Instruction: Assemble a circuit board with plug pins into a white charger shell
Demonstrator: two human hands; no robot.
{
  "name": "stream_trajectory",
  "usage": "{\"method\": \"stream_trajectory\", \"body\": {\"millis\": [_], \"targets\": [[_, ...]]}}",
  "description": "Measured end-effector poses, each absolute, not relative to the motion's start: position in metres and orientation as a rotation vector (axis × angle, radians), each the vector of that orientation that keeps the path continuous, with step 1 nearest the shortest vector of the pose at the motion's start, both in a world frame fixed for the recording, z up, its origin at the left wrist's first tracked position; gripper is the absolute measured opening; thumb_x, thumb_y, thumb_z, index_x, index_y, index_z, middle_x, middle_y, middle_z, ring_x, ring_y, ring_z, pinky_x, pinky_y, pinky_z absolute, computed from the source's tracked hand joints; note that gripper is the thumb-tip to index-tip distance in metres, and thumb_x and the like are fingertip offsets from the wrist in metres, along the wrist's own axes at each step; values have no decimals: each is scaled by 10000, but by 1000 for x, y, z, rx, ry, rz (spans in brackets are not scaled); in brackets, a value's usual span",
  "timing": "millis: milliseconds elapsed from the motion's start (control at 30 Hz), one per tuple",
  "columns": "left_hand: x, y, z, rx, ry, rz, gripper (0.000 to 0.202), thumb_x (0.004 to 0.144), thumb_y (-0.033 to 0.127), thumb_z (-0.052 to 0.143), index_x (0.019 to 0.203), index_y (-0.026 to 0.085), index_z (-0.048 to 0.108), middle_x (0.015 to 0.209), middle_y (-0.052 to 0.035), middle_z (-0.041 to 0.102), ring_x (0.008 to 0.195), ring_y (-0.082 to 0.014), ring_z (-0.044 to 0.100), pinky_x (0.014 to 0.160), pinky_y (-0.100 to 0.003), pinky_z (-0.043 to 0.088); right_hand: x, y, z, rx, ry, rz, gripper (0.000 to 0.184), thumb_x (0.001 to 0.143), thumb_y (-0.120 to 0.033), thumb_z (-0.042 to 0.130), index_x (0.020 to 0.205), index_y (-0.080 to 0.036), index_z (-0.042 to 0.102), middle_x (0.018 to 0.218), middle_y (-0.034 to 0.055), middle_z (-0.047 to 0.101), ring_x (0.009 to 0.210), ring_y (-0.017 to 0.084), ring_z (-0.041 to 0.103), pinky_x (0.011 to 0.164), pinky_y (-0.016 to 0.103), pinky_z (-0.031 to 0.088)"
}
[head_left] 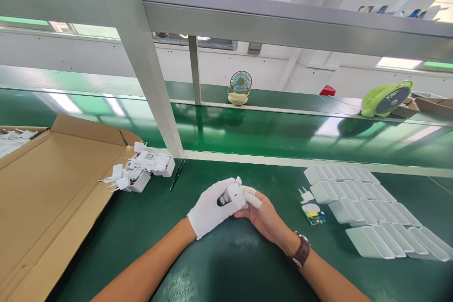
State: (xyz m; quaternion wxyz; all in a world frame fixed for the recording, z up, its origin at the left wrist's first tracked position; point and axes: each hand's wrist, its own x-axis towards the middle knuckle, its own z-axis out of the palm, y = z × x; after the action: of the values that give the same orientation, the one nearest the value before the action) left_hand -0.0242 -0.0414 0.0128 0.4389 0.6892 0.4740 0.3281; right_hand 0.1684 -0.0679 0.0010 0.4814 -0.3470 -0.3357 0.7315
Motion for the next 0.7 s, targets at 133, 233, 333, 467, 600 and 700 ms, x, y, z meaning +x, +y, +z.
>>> {"method": "stream_trajectory", "body": {"millis": [133, 233, 333, 467, 600, 700], "targets": [[-28, -35, 16, 1797, 1149, 767, 437, 910, 363, 620, 1345, 333, 615, 1219, -4, 690, 982, -190, 634, 869, -334, 538, 174, -66, -8, -971, -1035, 1442, 430, 879, -403, 763, 1281, -276, 682, 1239, 74, 706, 1085, 282, 680, 953, 478, 581], [-31, -30, 13, 1859, 1193, 726, 607, 805, 384, 740, 1385, 295, 585, 1148, -28, 688, 913, -198, 608, 845, -353, 532, 179, -65, -12, -1066, -1273, 1089, 380, 868, -363, 767, 1241, -323, 709, 1324, 63, 661, 1205, 308, 629, 997, 480, 566], [-32, -28, 11, 1914, 1155, 751, 742, 752, 340, 783, 1448, 284, 532, 1085, -32, 677, 885, -197, 588, 841, -353, 521, 181, -68, -14, -1075, -1575, 803, 314, 927, -295, 685, 1237, -344, 708, 1337, 72, 639, 1226, 297, 612, 1006, 481, 557], [-32, -30, 13, 1957, 1087, 767, 375, 812, 342, 726, 1181, 284, 711, 918, -6, 646, 776, -165, 549, 735, -299, 485, 181, -72, -11, -1022, -1816, 623, 372, 944, -242, 659, 1303, -336, 656, 1339, 84, 644, 1211, 283, 626, 1046, 488, 525], [-37, -29, 16, 1865, 1191, 747, 220, 776, 334, 737, 961, 221, 695, 871, 15, 613, 756, -153, 554, 701, -282, 457, 192, -64, -3, -1093, -1840, 486, 367, 996, -234, 576, 1352, -316, 608, 1330, 89, 654, 1223, 270, 624, 1052, 480, 518], [-40, -27, 18, 1843, 1218, 763, 233, 770, 333, 737, 964, 212, 690, 882, 7, 632, 799, -171, 586, 736, -295, 477, 205, -52, 1, -1165, -1998, 333, 362, 1015, -248, 537, 1371, -283, 596, 1309, 103, 661, 1207, 271, 634, 1053, 488, 524]]}}
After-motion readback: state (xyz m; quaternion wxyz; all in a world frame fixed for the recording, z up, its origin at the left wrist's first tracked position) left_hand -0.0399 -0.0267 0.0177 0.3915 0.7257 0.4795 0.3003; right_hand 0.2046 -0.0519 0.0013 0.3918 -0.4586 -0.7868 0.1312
